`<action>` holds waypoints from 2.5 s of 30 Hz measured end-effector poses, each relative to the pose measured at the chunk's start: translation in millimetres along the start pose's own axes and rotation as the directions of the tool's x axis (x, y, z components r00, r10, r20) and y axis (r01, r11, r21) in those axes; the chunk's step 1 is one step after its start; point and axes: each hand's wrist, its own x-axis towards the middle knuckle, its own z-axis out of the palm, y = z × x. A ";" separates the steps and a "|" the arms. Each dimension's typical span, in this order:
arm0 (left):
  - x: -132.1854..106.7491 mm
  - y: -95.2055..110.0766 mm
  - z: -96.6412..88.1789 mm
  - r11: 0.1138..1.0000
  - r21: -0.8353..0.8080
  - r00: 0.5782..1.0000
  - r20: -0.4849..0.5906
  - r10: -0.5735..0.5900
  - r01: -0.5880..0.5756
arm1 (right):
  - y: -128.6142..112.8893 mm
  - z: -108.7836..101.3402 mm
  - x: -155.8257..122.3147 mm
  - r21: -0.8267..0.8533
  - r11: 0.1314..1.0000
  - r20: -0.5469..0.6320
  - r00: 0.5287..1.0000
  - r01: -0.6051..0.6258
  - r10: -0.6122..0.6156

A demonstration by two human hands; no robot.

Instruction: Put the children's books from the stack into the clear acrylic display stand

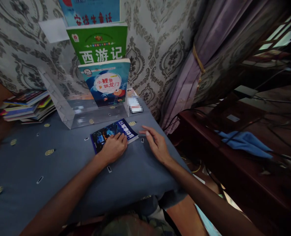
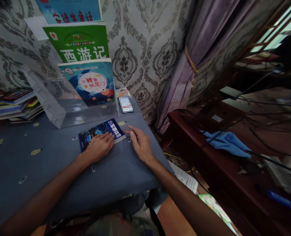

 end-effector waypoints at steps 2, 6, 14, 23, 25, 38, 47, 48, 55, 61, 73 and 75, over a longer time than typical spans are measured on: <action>0.2 0.1 -0.1 1.000 0.002 1.000 0.001 -0.002 0.002 | -0.9 -0.6 -0.9 -0.012 1.000 0.006 1.000 0.014 -0.014; -0.4 0.7 1.0 1.000 -0.013 1.000 -0.015 -0.008 0.008 | -0.9 -1.0 -1.2 -0.031 0.997 0.022 0.997 0.071 -0.070; -1.7 2.8 1.6 0.998 -0.047 0.999 -0.034 -0.036 0.034 | 5.7 5.3 -2.2 -0.306 0.942 0.216 0.974 0.135 -0.069; -12.7 -50.7 -5.6 0.951 -0.086 0.955 0.014 -0.298 0.298 | -2.9 2.9 -7.0 -0.508 0.833 0.290 0.954 0.217 -0.071; -17.5 -61.3 -7.4 0.933 -0.074 0.936 0.064 -0.347 0.351 | -4.2 4.6 -5.6 -0.526 0.820 0.315 0.947 0.225 -0.058; -14.6 -50.6 -3.8 0.863 -0.106 0.867 0.124 -0.482 0.495 | 22.8 43.2 82.5 -0.584 0.748 0.453 0.891 0.317 -0.024; -12.2 -47.1 1.4 0.853 -0.148 0.865 0.120 -0.488 0.501 | 33.0 54.8 96.3 -0.622 0.688 0.451 0.889 0.373 -0.074; -12.0 -47.8 0.8 0.855 -0.143 0.866 0.122 -0.484 0.498 | 33.7 54.7 96.0 -0.621 0.690 0.448 0.891 0.372 -0.077; -10.4 -69.9 19.8 0.883 -0.177 0.893 -0.038 -0.448 0.435 | 42.7 54.6 95.2 -0.580 0.729 0.425 0.899 0.363 -0.109; -12.4 -87.0 36.8 0.887 -0.230 0.910 -0.017 -0.415 0.400 | 45.8 54.5 95.4 -0.564 0.747 0.427 0.899 0.352 -0.101; -11.0 -88.1 37.4 0.916 -0.202 0.927 -0.076 -0.368 0.347 | 47.9 55.0 95.1 -0.550 0.767 0.420 0.903 0.330 -0.088; -7.9 -88.5 34.8 0.922 -0.208 0.935 -0.073 -0.346 0.325 | 50.1 54.8 96.2 -0.530 0.782 0.416 0.904 0.327 -0.095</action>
